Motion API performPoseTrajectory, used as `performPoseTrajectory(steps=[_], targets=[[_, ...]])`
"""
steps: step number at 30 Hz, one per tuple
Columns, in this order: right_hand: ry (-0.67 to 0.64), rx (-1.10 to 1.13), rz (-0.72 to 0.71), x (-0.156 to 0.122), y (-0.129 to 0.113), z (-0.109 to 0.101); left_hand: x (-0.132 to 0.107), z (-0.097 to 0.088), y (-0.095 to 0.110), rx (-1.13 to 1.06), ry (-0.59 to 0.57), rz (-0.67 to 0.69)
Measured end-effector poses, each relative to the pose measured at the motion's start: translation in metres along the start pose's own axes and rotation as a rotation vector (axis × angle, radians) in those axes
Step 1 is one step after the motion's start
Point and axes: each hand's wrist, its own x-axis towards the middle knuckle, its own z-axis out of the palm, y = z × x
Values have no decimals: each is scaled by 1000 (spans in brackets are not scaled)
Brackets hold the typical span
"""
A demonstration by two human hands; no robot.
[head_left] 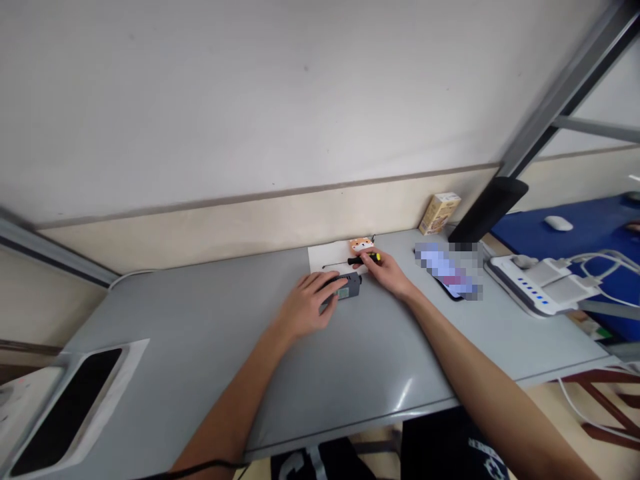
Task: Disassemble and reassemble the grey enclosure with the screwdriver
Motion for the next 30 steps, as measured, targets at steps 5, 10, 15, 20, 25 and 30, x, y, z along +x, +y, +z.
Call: performPoseTrajectory(steps=[5,10,15,20,25,30], targets=[[81,103,45,-2,-4,-3,-5,-11,-8,-249,-14,-153],[157,246,95,1,-1,-9,-9,0,-19,-518,52,-349],[178,237,73,5,3,-10,-12,18,-30,-661,34,-472],[207,183,48,3,3,-8,-13,26,-30,-494,15,-540],[238,148,12,4,7,-8,-13,23,-26,-372,-19,-458],[253,158,5,5,10,-10,-12,5,-15,-386,-167,-346]])
